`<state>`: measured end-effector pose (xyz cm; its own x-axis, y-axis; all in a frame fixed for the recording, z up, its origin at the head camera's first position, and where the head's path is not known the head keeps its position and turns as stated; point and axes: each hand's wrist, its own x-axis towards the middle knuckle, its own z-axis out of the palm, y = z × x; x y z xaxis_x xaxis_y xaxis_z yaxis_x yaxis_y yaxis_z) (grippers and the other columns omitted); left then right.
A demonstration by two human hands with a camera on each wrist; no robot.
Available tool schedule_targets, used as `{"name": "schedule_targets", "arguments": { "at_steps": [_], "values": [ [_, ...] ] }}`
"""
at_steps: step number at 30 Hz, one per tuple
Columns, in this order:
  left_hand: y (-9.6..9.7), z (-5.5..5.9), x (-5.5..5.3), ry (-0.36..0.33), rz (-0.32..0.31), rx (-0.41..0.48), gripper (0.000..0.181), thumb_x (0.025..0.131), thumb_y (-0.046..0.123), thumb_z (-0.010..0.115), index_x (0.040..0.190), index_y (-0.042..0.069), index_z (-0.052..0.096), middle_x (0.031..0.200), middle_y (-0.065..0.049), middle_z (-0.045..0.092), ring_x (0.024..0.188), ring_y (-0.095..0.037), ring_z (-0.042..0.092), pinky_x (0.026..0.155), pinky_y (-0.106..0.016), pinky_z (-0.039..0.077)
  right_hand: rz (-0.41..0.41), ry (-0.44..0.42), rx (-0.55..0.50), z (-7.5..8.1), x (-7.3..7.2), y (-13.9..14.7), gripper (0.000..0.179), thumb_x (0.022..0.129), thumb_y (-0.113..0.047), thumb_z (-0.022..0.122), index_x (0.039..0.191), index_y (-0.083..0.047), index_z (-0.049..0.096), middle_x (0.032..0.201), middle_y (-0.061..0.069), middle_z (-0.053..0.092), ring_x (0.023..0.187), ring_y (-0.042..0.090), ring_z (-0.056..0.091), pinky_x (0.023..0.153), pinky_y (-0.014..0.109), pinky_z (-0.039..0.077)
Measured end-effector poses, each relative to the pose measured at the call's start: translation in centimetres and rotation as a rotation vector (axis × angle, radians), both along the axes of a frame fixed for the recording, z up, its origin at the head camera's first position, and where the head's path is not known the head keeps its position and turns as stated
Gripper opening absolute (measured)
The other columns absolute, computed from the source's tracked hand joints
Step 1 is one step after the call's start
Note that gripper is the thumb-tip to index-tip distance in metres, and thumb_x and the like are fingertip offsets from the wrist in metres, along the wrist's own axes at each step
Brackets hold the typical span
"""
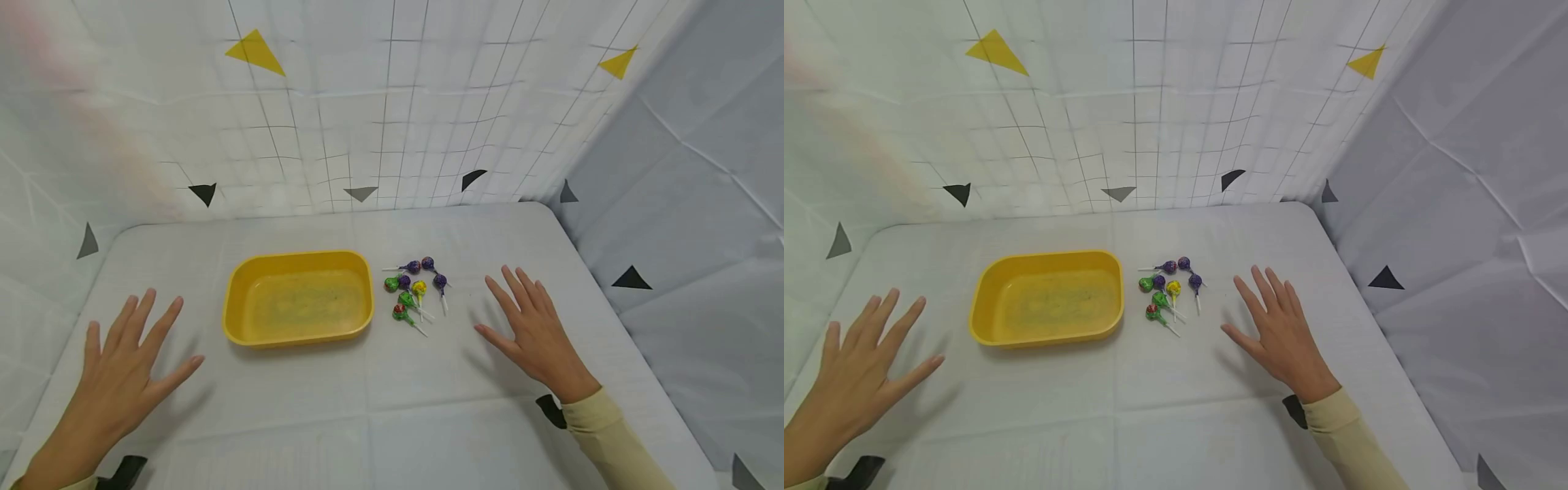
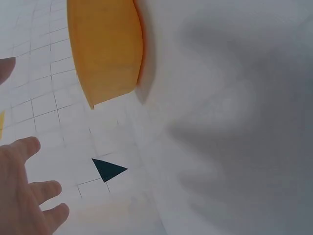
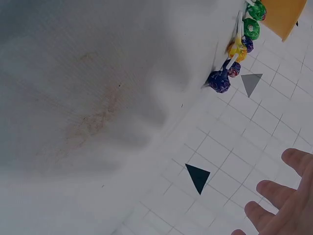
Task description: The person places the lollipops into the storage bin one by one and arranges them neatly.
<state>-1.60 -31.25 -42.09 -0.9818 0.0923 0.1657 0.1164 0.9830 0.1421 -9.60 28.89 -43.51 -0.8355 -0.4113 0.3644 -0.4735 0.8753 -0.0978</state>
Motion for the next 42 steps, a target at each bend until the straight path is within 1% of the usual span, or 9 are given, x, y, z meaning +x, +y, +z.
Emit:
{"name": "schedule_targets", "arguments": {
  "at_steps": [8,17,19,21,24,27,35,38,42],
  "values": [
    [0.4,0.0,-0.8,0.000,-0.030,0.073,0.103,0.091,0.054,0.070,0.168,0.027,0.008,0.175,-0.016,0.001,0.161,-0.041,0.000,0.125,-0.076,-0.011,0.007,-0.002,-0.005,0.3,-0.2,-0.3,0.086,0.101,-0.077,0.027,0.161,-0.016,0.039,0.167,0.021,0.032,0.154,0.045,0.028,0.129,0.066,0.019],
    [1.5,-1.0,-3.1,-0.140,-0.155,0.576,0.101,0.098,0.028,0.071,0.167,0.032,-0.002,0.176,-0.007,-0.002,0.162,-0.038,0.004,0.126,-0.075,0.003,0.047,-0.054,-0.103,1.0,-2.1,-1.6,0.078,0.095,-0.038,0.075,0.160,-0.014,0.040,0.161,0.018,0.043,0.144,0.040,0.044,0.122,0.064,0.033],
    [1.9,-1.6,-3.5,-0.159,-0.177,0.637,0.101,0.099,0.023,0.070,0.167,0.034,-0.004,0.176,-0.007,0.001,0.163,-0.028,0.008,0.136,-0.049,0.009,0.055,-0.073,-0.114,1.1,-2.8,-2.1,0.078,0.093,-0.034,0.077,0.160,-0.015,0.041,0.160,0.017,0.046,0.142,0.038,0.047,0.119,0.063,0.037],
    [2.2,-2.3,-3.8,-0.166,-0.193,0.681,0.101,0.098,0.020,0.070,0.167,0.036,-0.002,0.176,-0.008,0.006,0.161,-0.027,0.014,0.131,-0.019,0.015,0.071,-0.077,-0.117,1.2,-3.5,-2.6,0.074,0.094,-0.033,0.077,0.158,-0.015,0.044,0.156,0.015,0.051,0.139,0.037,0.052,0.116,0.060,0.043],
    [2.5,-3.5,-4.2,-0.170,-0.208,0.708,0.103,0.097,0.017,0.073,0.167,0.036,-0.001,0.175,-0.004,0.009,0.158,-0.028,0.023,0.103,0.009,0.020,0.096,-0.101,-0.109,1.5,-4.8,-3.2,0.067,0.095,-0.032,0.076,0.155,-0.015,0.048,0.150,0.013,0.057,0.133,0.035,0.058,0.110,0.058,0.051],
    [2.8,-4.6,-4.3,-0.178,-0.211,0.731,0.107,0.094,0.016,0.077,0.167,0.034,0.000,0.175,-0.004,0.009,0.150,-0.043,0.031,0.105,0.008,0.020,0.117,-0.150,-0.087,1.9,-6.1,-3.8,0.061,0.097,-0.029,0.075,0.151,-0.015,0.052,0.143,0.013,0.063,0.126,0.034,0.064,0.103,0.054,0.057],
    [3.2,-5.3,-4.4,-0.218,-0.149,0.733,0.110,0.092,0.023,0.081,0.167,0.037,0.001,0.173,-0.013,0.019,0.142,-0.045,0.040,0.131,-0.034,0.020,0.162,-0.325,-0.020,2.2,-10.1,-5.6,0.050,0.096,-0.018,0.076,0.143,-0.013,0.060,0.129,0.012,0.070,0.108,0.031,0.072,0.087,0.047,0.064],
    [3.3,-5.4,-4.4,-0.216,-0.132,0.729,0.109,0.092,0.025,0.081,0.167,0.038,0.003,0.172,-0.016,0.022,0.147,-0.043,0.038,0.126,-0.015,0.020,0.156,-0.377,0.001,1.9,-11.8,-6.2,0.045,0.097,-0.018,0.075,0.140,-0.012,0.064,0.132,0.011,0.069,0.110,0.029,0.072,0.088,0.046,0.063],
    [3.3,-5.7,-4.4,-0.194,-0.157,0.754,0.108,0.091,0.021,0.081,0.167,0.035,0.007,0.169,-0.020,0.026,0.151,-0.008,0.033,0.107,0.008,0.019,0.137,-0.444,0.042,1.3,-13.5,-6.8,0.042,0.097,-0.019,0.074,0.138,-0.013,0.066,0.133,0.009,0.069,0.111,0.025,0.071,0.094,0.045,0.062]
  ]
}}
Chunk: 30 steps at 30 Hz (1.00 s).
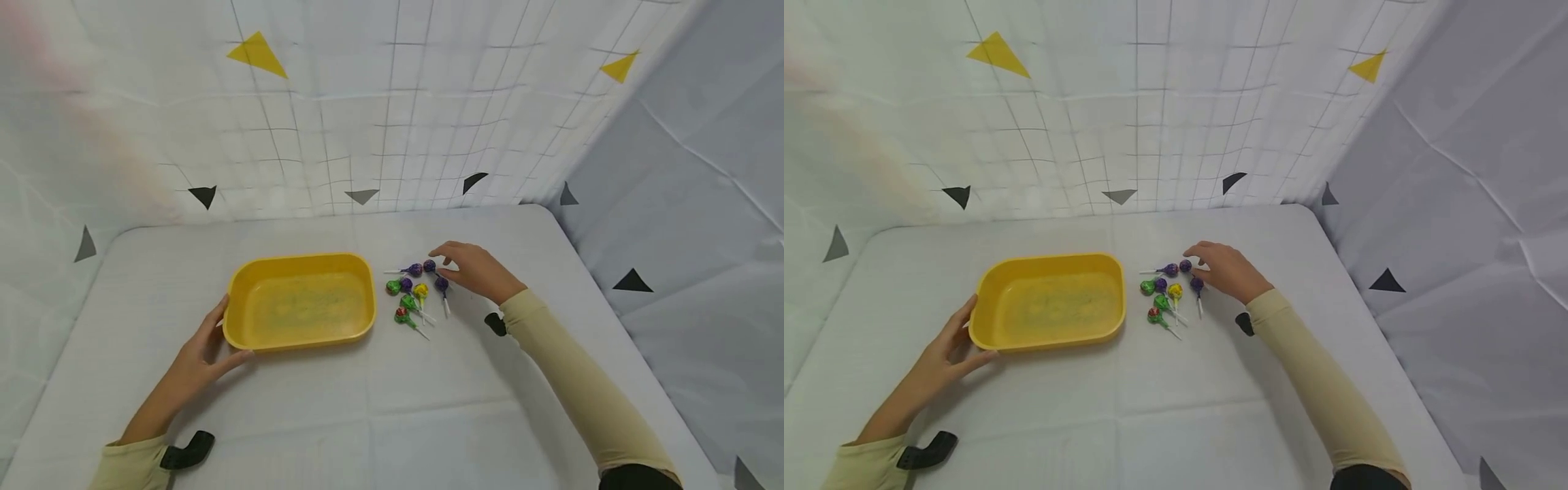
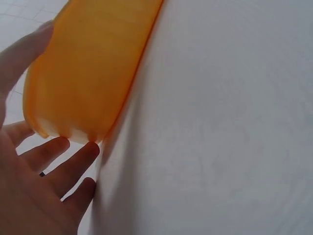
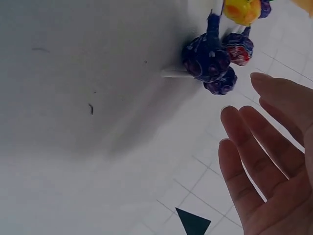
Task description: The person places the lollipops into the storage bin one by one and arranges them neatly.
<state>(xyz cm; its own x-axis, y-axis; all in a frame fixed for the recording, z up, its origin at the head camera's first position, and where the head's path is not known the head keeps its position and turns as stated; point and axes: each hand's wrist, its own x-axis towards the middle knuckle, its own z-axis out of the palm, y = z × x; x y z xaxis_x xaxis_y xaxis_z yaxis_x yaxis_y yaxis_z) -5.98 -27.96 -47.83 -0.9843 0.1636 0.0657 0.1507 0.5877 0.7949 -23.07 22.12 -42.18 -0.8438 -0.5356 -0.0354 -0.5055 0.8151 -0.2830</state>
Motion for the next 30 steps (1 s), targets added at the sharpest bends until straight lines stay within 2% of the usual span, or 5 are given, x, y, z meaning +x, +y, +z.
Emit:
{"name": "schedule_targets", "arguments": {
  "at_steps": [4,10,17,25,30],
  "values": [
    [-0.2,-0.6,0.1,0.040,-0.021,0.046,0.106,0.090,0.012,0.081,0.168,0.032,0.010,0.168,-0.023,0.028,0.136,0.022,0.028,0.104,0.009,0.023,0.005,-0.050,0.045,-0.6,-1.1,-0.6,0.042,0.097,-0.018,0.074,0.138,-0.014,0.067,0.132,0.006,0.069,0.107,0.022,0.071,0.095,0.043,0.061],
    [-0.1,-1.1,-0.1,0.061,-0.044,0.082,0.104,0.091,0.008,0.079,0.168,0.030,0.012,0.171,-0.017,0.022,0.135,0.025,0.027,0.106,0.008,0.026,0.010,-0.107,0.056,-1.3,-1.8,-0.7,0.037,0.095,-0.014,0.076,0.131,-0.012,0.071,0.131,0.007,0.071,0.104,0.021,0.071,0.090,0.040,0.062],
    [-0.1,-0.9,-0.3,0.024,-0.034,0.064,0.103,0.093,0.014,0.078,0.167,0.035,0.010,0.174,-0.003,0.017,0.142,0.015,0.029,0.106,0.008,0.026,-0.056,-0.168,-0.007,-1.4,-2.5,0.4,0.029,0.093,-0.017,0.078,0.122,-0.011,0.075,0.118,0.005,0.076,0.098,0.021,0.069,0.083,0.039,0.061],
    [-0.3,-0.9,-0.3,0.020,-0.028,0.074,0.102,0.093,0.014,0.078,0.167,0.035,0.010,0.174,-0.006,0.017,0.141,0.018,0.027,0.106,0.008,0.026,-0.095,-0.189,-0.044,-1.2,-3.2,1.5,0.029,0.095,-0.020,0.077,0.123,-0.012,0.076,0.120,0.007,0.076,0.098,0.022,0.067,0.082,0.040,0.059],
    [-0.5,-0.8,-0.3,0.014,-0.013,0.052,0.102,0.094,0.016,0.077,0.167,0.036,0.009,0.174,-0.006,0.017,0.153,-0.011,0.033,0.105,0.009,0.025,-0.121,-0.177,-0.058,-0.1,-3.2,1.9,0.029,0.096,-0.022,0.076,0.123,-0.012,0.076,0.119,0.008,0.076,0.099,0.024,0.066,0.080,0.039,0.057]
  ]
}}
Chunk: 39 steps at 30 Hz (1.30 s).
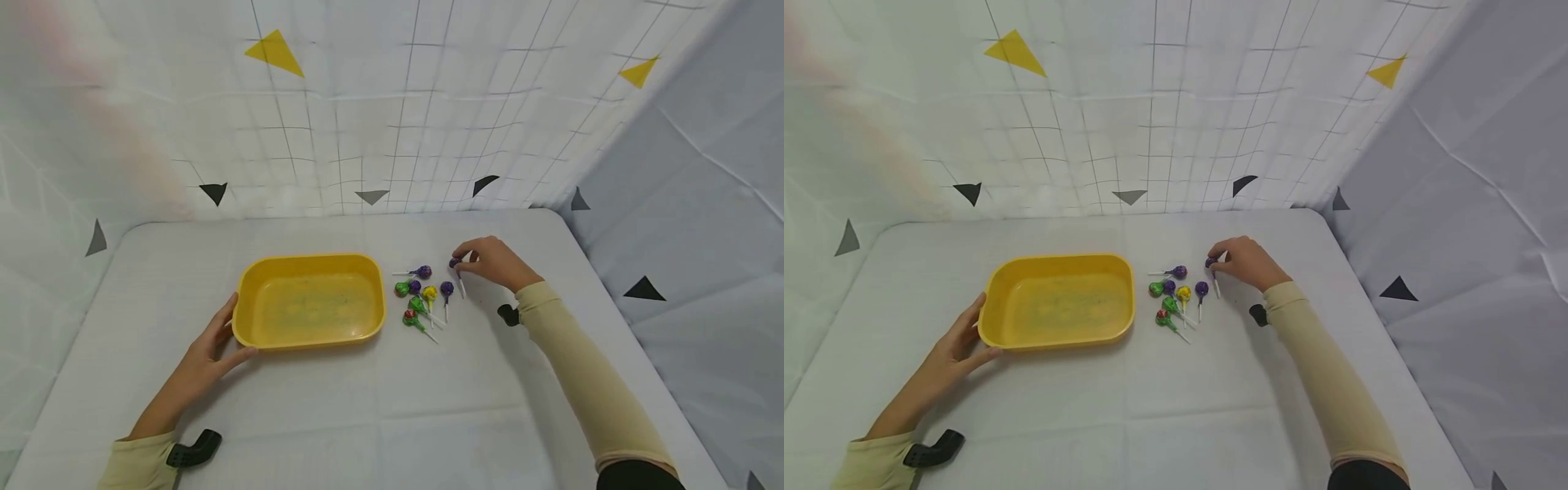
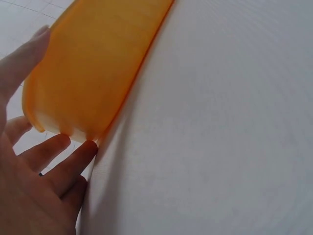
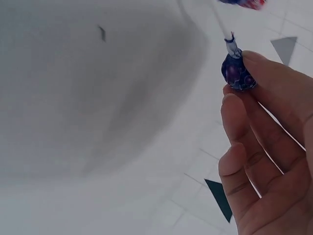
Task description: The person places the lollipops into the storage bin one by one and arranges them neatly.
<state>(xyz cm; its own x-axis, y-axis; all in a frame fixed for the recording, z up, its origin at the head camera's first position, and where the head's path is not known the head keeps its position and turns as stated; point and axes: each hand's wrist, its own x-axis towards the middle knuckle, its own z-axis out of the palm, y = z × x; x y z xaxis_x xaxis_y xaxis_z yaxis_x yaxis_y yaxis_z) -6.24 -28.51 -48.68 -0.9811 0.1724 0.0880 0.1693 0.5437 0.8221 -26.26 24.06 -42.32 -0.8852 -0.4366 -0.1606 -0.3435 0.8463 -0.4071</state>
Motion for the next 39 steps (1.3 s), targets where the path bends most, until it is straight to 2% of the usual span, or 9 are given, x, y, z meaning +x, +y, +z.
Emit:
{"name": "schedule_targets", "arguments": {
  "at_steps": [4,6,9,19,23,32,36,39],
  "values": [
    [0.0,0.1,0.0,-0.016,0.003,-0.006,0.102,0.094,0.017,0.077,0.167,0.037,0.008,0.174,-0.006,0.017,0.151,-0.039,0.035,0.104,0.009,0.025,-0.008,0.026,-0.031,1.3,0.3,0.1,0.028,0.095,-0.024,0.077,0.120,-0.012,0.078,0.115,0.007,0.078,0.094,0.023,0.065,0.074,0.034,0.055],
    [0.1,0.2,0.0,-0.021,0.002,-0.001,0.102,0.094,0.017,0.077,0.167,0.037,0.008,0.174,-0.007,0.016,0.148,-0.048,0.035,0.104,0.009,0.025,-0.006,0.040,-0.048,1.8,0.5,-0.1,0.028,0.094,-0.026,0.077,0.119,-0.012,0.078,0.113,0.006,0.078,0.092,0.022,0.065,0.071,0.032,0.054],
    [0.1,0.3,0.0,-0.024,-0.001,0.005,0.102,0.094,0.017,0.077,0.167,0.037,0.008,0.174,-0.006,0.016,0.145,-0.053,0.035,0.104,0.009,0.025,0.002,0.055,-0.073,2.5,0.8,-0.7,0.027,0.094,-0.030,0.078,0.117,-0.015,0.079,0.111,0.003,0.078,0.092,0.020,0.064,0.069,0.031,0.054],
    [-0.2,0.4,0.1,-0.018,-0.003,0.010,0.102,0.095,0.018,0.077,0.167,0.037,0.008,0.174,-0.008,0.017,0.144,-0.054,0.038,0.103,0.010,0.025,0.127,0.095,-0.172,5.0,2.2,-6.5,0.022,0.092,-0.033,0.080,0.110,-0.019,0.081,0.104,-0.005,0.079,0.088,0.015,0.064,0.073,0.030,0.057],
    [-0.2,0.3,0.0,-0.002,-0.013,0.020,0.101,0.094,0.016,0.077,0.167,0.034,0.009,0.174,-0.008,0.017,0.144,-0.053,0.038,0.105,0.009,0.026,0.183,0.105,-0.204,5.5,2.5,-8.9,0.021,0.092,-0.034,0.080,0.107,-0.019,0.081,0.100,-0.006,0.080,0.084,0.014,0.065,0.069,0.029,0.058],
    [-0.2,0.3,-0.1,-0.022,-0.008,0.039,0.100,0.095,0.019,0.077,0.167,0.035,0.009,0.174,-0.009,0.018,0.144,-0.051,0.039,0.105,0.008,0.025,0.270,0.082,-0.206,6.2,2.4,-14.8,0.023,0.091,-0.040,0.079,0.105,-0.021,0.082,0.097,-0.009,0.079,0.075,0.012,0.065,0.062,0.025,0.057],
    [-0.3,0.1,-0.2,-0.013,-0.012,0.052,0.101,0.095,0.018,0.077,0.167,0.033,0.009,0.174,-0.011,0.017,0.144,-0.051,0.040,0.106,0.008,0.025,0.294,0.046,-0.194,6.2,2.3,-17.4,0.018,0.092,-0.039,0.079,0.101,-0.023,0.082,0.094,-0.010,0.078,0.069,0.014,0.061,0.060,0.026,0.052],
    [-0.4,0.0,-0.2,-0.017,-0.011,0.051,0.100,0.095,0.019,0.077,0.167,0.034,0.009,0.174,-0.010,0.017,0.145,-0.050,0.040,0.106,0.008,0.024,0.320,0.041,-0.185,5.9,2.3,-19.2,0.014,0.092,-0.036,0.080,0.098,-0.024,0.082,0.091,-0.011,0.077,0.069,0.014,0.061,0.061,0.026,0.052]
  ]
}}
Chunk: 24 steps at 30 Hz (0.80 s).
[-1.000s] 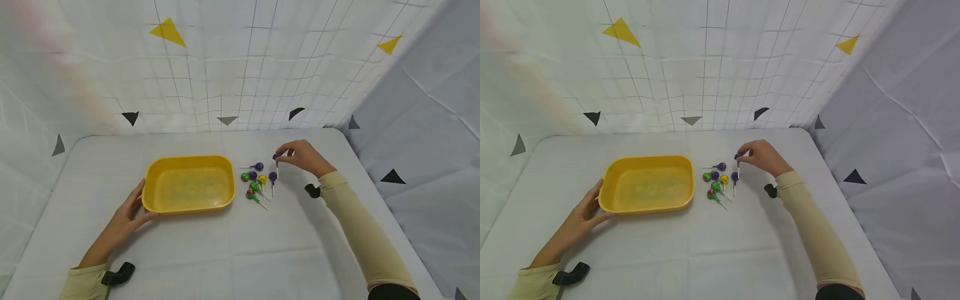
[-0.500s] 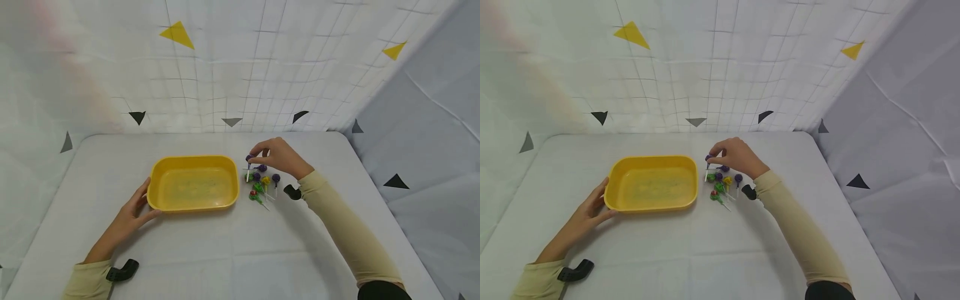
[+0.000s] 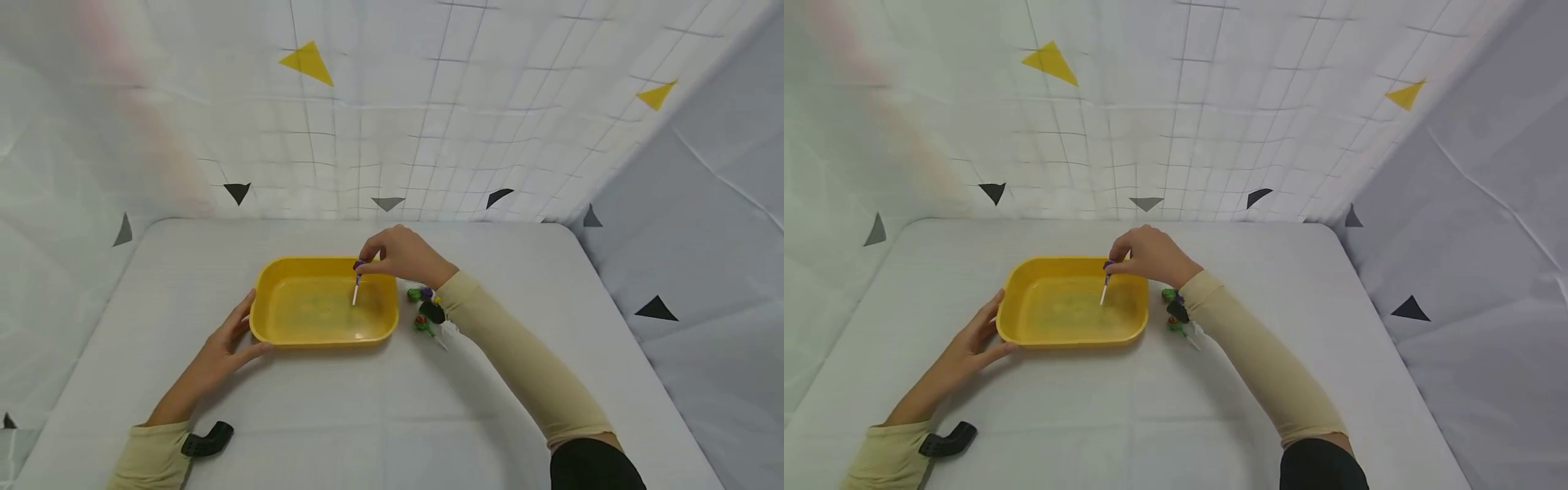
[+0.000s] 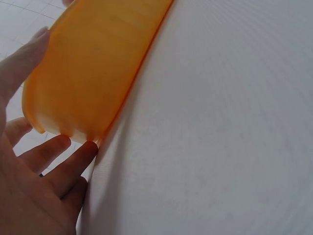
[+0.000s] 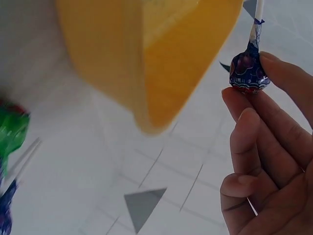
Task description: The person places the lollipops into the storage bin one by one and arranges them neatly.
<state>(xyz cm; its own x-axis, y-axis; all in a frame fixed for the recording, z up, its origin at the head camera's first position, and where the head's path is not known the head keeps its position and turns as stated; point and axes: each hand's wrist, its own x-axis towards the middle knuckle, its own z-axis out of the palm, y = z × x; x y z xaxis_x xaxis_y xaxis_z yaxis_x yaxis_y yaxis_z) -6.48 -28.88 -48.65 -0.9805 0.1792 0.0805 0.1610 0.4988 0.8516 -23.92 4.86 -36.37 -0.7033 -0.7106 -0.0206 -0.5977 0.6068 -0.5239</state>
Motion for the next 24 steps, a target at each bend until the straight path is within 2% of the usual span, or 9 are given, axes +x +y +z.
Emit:
{"name": "schedule_targets", "arguments": {
  "at_steps": [7,15,17,19,22,24],
  "values": [
    [-0.1,-0.1,0.0,-0.022,0.009,-0.011,0.099,0.095,0.023,0.077,0.167,0.038,0.009,0.173,-0.009,0.020,0.147,-0.047,0.041,0.105,0.009,0.022,0.060,0.042,0.057,-0.7,-0.1,-4.0,0.016,0.092,-0.038,0.080,0.095,-0.022,0.082,0.090,-0.010,0.078,0.083,0.008,0.068,0.071,0.023,0.056],
    [-0.1,-0.1,-0.2,-0.045,0.017,-0.007,0.098,0.095,0.027,0.077,0.166,0.039,0.010,0.172,-0.011,0.023,0.148,-0.044,0.041,0.107,0.007,0.024,0.069,0.094,0.138,-1.6,-0.1,-7.9,0.021,0.092,-0.042,0.079,0.096,-0.021,0.081,0.093,-0.009,0.079,0.089,0.008,0.069,0.073,0.023,0.058],
    [-0.1,0.0,-0.2,-0.059,0.020,-0.013,0.098,0.095,0.029,0.076,0.166,0.040,0.009,0.172,-0.012,0.024,0.149,-0.043,0.041,0.118,-0.006,0.033,0.067,0.089,0.149,-2.0,-0.1,-8.8,0.021,0.091,-0.042,0.079,0.096,-0.021,0.082,0.093,-0.009,0.079,0.088,0.008,0.069,0.071,0.023,0.058],
    [-0.1,0.0,-0.1,-0.076,0.023,-0.018,0.098,0.096,0.030,0.076,0.166,0.041,0.008,0.172,-0.013,0.025,0.149,-0.044,0.041,0.126,-0.028,0.037,0.067,0.078,0.158,-2.3,0.0,-9.6,0.021,0.092,-0.041,0.079,0.097,-0.021,0.082,0.093,-0.009,0.079,0.087,0.008,0.070,0.069,0.022,0.058],
    [-0.1,0.0,-0.1,-0.086,0.023,-0.009,0.098,0.096,0.030,0.076,0.166,0.041,0.008,0.171,-0.014,0.026,0.147,-0.045,0.043,0.122,-0.061,0.032,0.071,0.073,0.168,-2.9,0.2,-10.9,0.021,0.093,-0.041,0.078,0.098,-0.020,0.082,0.094,-0.009,0.079,0.085,0.007,0.069,0.068,0.021,0.058],
    [-0.2,0.0,0.0,-0.087,0.022,0.004,0.099,0.096,0.029,0.076,0.166,0.040,0.008,0.171,-0.015,0.026,0.147,-0.045,0.043,0.122,-0.066,0.030,0.074,0.067,0.168,-3.3,0.4,-11.7,0.021,0.093,-0.040,0.077,0.099,-0.020,0.082,0.094,-0.008,0.079,0.084,0.007,0.068,0.069,0.020,0.058]
  ]
}}
